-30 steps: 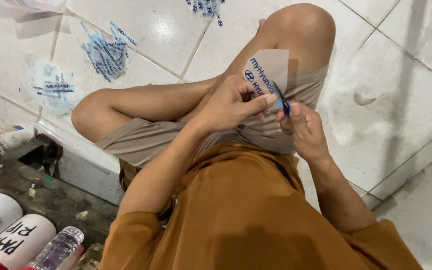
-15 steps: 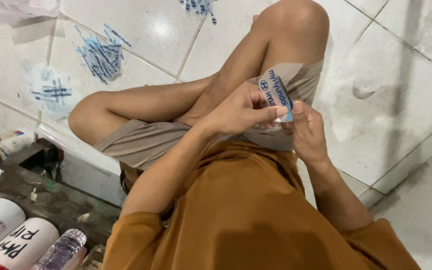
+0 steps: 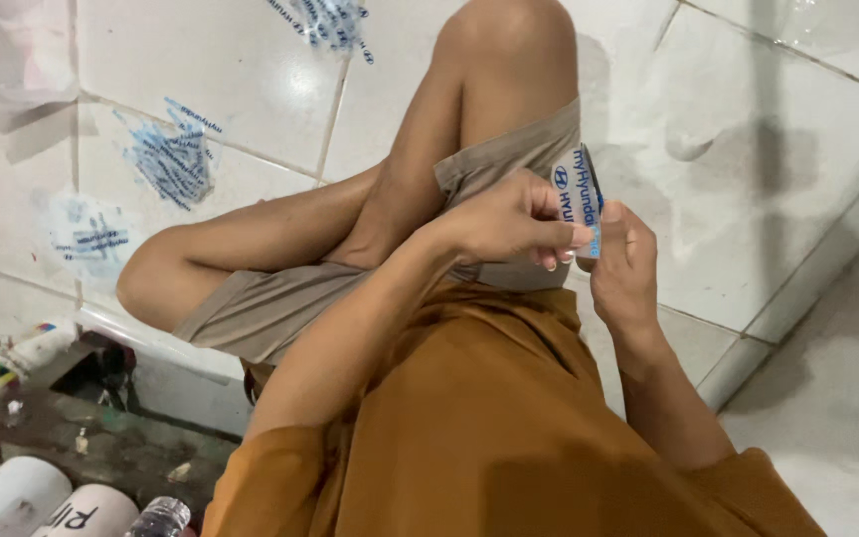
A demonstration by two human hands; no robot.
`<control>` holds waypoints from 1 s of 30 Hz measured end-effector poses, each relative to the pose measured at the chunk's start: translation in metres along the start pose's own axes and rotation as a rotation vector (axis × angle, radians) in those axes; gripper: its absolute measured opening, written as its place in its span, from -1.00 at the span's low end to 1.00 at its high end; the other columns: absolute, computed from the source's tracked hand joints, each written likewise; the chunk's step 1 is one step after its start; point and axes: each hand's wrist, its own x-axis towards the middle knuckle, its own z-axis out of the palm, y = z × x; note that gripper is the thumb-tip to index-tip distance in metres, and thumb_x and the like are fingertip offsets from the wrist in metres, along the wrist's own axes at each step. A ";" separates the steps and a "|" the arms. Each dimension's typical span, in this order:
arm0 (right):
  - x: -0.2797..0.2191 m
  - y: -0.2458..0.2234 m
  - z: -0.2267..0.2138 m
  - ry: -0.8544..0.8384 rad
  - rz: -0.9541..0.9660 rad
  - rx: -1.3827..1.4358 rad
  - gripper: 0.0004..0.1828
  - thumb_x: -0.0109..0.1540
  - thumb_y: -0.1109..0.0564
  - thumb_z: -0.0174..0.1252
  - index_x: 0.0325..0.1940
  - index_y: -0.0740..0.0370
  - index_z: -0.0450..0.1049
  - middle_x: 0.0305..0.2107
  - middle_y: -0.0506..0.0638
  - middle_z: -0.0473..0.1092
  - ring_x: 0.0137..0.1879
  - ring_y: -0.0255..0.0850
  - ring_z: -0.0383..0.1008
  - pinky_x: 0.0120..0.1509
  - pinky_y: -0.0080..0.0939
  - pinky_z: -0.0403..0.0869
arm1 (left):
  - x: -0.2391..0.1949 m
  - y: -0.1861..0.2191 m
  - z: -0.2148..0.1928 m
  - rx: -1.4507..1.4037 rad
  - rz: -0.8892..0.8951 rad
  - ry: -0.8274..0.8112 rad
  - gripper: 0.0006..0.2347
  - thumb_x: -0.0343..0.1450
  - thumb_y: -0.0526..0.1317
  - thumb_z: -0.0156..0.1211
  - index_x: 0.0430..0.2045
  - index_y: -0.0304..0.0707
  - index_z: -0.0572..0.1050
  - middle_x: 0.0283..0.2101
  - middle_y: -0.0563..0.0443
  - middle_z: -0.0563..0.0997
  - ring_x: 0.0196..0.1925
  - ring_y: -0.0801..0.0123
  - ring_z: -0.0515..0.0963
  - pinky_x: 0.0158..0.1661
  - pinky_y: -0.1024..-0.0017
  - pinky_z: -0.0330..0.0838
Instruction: The person sits cross-legged on a tiled floor and uses blue-handled scissors to cut a white sheet of paper with a Hyundai logo into small strips. The person repeatedly cuts the paper and places the resulting strips on the floor.
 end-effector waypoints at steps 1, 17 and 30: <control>-0.002 0.009 -0.009 0.020 0.002 0.004 -0.51 0.54 0.00 -0.23 -0.46 0.14 0.25 -0.69 -0.15 0.10 -0.54 -0.46 0.03 -0.44 -0.47 0.12 | 0.012 -0.011 0.004 0.006 -0.009 -0.017 -0.91 0.32 -0.32 0.30 -0.57 -0.38 0.61 -0.57 -0.06 0.64 -0.57 0.46 0.68 -0.49 0.59 0.62; 0.008 0.051 -0.022 -0.098 -0.105 0.005 -0.73 0.38 0.03 0.15 -0.28 0.29 0.47 -0.69 -0.07 0.27 -0.46 -0.45 0.23 -0.45 -0.46 0.21 | -0.011 -0.044 0.022 0.047 0.229 0.514 -0.86 0.37 -0.19 0.41 -0.48 -0.30 0.68 -0.70 0.00 0.57 -0.60 0.63 0.52 -0.54 0.65 0.47; 0.116 0.037 -0.018 -0.213 -0.431 -0.396 -0.65 0.48 0.03 0.06 -0.31 0.32 0.38 -0.62 0.19 0.26 -0.45 -0.11 0.23 -0.34 -0.10 0.25 | -0.087 -0.035 -0.043 0.075 0.375 0.802 -0.85 0.44 -0.29 0.30 -0.20 -0.36 0.68 -0.50 -0.14 0.66 -0.48 0.42 0.65 -0.39 0.51 0.66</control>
